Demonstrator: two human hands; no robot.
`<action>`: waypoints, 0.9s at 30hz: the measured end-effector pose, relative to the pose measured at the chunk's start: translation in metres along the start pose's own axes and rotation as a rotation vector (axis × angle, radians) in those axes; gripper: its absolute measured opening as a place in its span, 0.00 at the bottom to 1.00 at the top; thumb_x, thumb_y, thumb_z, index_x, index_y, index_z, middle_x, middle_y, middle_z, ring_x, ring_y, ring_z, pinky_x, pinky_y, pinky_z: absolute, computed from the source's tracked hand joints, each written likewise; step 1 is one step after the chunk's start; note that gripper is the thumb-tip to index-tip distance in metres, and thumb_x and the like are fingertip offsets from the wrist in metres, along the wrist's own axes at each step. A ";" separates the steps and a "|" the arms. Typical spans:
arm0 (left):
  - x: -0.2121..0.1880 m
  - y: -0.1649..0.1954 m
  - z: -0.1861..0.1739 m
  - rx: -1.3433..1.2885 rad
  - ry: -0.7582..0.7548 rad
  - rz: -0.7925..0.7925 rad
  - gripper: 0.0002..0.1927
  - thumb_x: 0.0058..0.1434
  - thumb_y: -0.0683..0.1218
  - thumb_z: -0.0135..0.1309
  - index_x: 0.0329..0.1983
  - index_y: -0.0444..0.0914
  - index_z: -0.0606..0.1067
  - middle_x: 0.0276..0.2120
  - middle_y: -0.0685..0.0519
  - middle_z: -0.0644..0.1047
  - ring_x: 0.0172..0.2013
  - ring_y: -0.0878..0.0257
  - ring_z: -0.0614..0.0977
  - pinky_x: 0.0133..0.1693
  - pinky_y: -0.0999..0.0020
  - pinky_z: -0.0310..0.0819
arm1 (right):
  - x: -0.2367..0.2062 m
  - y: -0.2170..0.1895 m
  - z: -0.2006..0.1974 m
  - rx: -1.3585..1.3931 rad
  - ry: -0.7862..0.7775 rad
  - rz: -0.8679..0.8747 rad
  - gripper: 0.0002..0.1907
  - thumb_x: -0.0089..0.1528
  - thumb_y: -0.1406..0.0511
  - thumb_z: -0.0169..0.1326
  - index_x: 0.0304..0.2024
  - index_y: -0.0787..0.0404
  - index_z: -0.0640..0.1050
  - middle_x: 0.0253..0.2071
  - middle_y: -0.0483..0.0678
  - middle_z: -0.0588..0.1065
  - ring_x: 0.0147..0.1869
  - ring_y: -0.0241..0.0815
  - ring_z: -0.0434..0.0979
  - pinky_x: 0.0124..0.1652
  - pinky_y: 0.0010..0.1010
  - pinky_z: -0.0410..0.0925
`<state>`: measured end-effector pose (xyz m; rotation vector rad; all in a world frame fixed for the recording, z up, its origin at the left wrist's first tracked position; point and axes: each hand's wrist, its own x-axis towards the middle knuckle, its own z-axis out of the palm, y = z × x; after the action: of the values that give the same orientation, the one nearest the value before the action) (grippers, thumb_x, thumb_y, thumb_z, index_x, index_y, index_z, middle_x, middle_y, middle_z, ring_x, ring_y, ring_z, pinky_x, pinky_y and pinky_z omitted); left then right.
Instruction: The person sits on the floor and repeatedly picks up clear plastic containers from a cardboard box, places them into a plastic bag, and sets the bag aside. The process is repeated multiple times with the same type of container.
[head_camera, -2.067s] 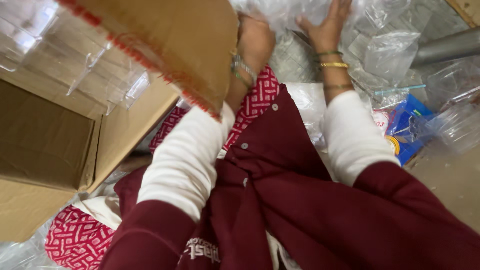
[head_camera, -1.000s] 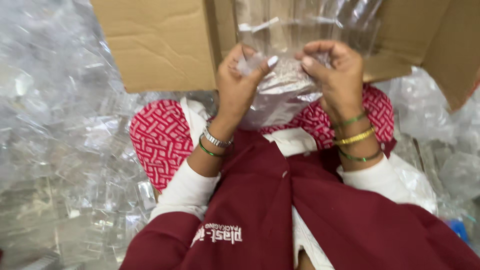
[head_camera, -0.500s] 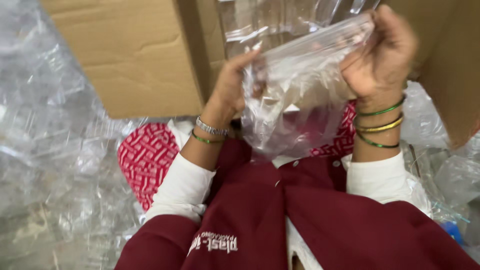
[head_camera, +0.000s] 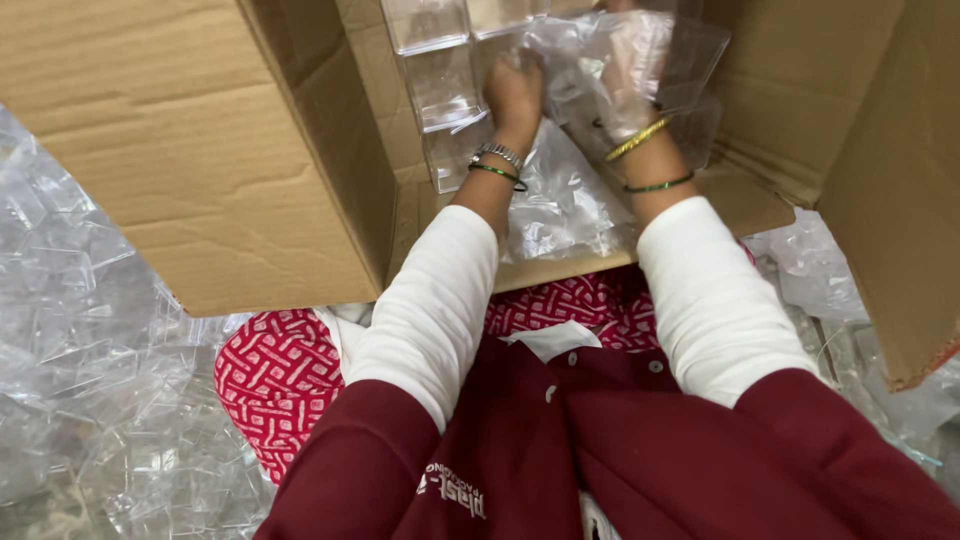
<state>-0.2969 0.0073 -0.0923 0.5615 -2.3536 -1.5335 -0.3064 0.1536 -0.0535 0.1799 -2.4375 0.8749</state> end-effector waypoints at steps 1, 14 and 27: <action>-0.004 0.002 -0.007 -0.067 0.044 -0.019 0.24 0.63 0.59 0.53 0.41 0.33 0.80 0.30 0.40 0.82 0.34 0.44 0.85 0.40 0.54 0.78 | -0.007 -0.002 -0.004 0.063 0.027 0.001 0.16 0.68 0.62 0.53 0.56 0.62 0.74 0.48 0.58 0.76 0.51 0.62 0.74 0.50 0.50 0.67; -0.196 0.048 -0.180 -0.746 -0.770 -0.027 0.10 0.67 0.39 0.56 0.50 0.32 0.79 0.26 0.57 0.76 0.22 0.73 0.68 0.24 0.77 0.58 | -0.191 -0.056 -0.173 1.366 -0.104 0.563 0.14 0.68 0.66 0.51 0.55 0.64 0.74 0.49 0.56 0.75 0.53 0.57 0.73 0.54 0.47 0.66; -0.289 0.026 -0.115 -0.532 -1.065 -0.248 0.03 0.54 0.40 0.62 0.25 0.36 0.81 0.23 0.54 0.81 0.23 0.68 0.78 0.28 0.71 0.72 | -0.320 -0.048 -0.259 1.242 -0.285 0.560 0.13 0.68 0.69 0.50 0.55 0.65 0.73 0.50 0.54 0.74 0.54 0.52 0.72 0.57 0.44 0.66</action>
<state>0.0047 0.0577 -0.0278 -0.1804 -2.3023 -2.9744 0.0938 0.2604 -0.0302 0.0475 -1.8005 2.6563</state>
